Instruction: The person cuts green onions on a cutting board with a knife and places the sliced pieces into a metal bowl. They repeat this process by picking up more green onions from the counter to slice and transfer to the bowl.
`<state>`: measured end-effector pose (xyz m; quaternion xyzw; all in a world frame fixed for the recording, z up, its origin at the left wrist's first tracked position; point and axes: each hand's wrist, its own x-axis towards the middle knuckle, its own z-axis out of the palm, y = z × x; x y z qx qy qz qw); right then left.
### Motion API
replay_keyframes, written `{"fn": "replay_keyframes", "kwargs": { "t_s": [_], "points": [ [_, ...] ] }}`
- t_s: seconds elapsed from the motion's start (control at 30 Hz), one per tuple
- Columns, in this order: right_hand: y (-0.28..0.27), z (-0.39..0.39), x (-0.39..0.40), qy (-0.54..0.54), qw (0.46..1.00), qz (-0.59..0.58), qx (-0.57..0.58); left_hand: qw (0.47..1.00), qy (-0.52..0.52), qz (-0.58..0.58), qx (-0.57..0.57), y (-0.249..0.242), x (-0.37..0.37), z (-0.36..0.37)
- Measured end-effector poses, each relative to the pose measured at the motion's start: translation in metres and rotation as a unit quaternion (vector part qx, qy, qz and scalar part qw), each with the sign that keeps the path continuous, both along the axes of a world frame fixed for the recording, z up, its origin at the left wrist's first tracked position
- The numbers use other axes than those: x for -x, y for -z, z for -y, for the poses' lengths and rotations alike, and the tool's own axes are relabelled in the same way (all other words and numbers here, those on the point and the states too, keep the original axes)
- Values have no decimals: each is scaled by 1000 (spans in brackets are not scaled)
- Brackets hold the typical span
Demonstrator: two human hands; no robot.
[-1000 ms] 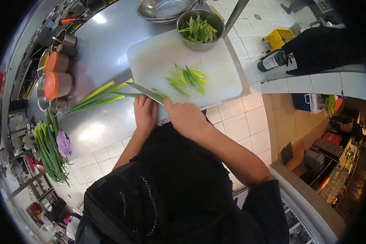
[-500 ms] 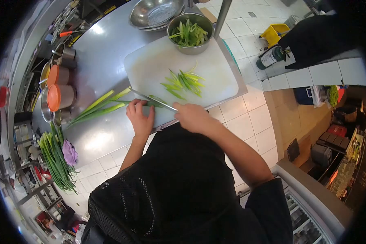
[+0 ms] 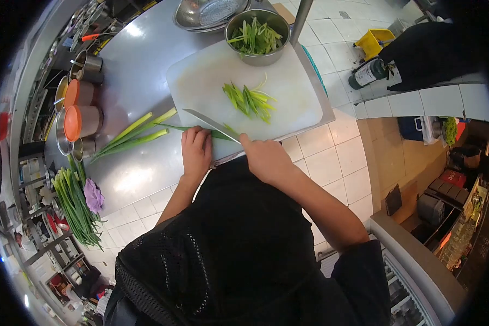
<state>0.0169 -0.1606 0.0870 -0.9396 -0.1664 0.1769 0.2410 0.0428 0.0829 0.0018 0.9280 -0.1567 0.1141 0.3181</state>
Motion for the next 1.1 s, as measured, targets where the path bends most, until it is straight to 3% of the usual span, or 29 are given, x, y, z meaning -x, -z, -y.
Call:
{"fn": "replay_keyframes", "kwargs": {
  "t_s": [0.3,0.5,0.7,0.83,0.9,1.07,1.1],
  "points": [
    [-60,-5,30,-63,998,3,19,1000,-5,12,-7,2,0,-2],
    [21,-22,9,-1,1000,-13,-13,1000,-11,20,3,7,0,-2],
    [-39,-37,-1,-57,998,-8,16,1000,11,18,17,5,1,-8],
    [-6,-33,12,-33,997,-59,24,999,-1,29,27,13,2,-7],
    [23,-43,-1,-13,999,4,-29,999,-2,25,31,14,0,-7],
    [25,-29,-15,13,997,-32,-67,997,-46,21,61,3,0,-8],
    [22,-13,-14,17,994,-51,-97,998,-64,26,-1,-2,0,-12]
  ]
}}
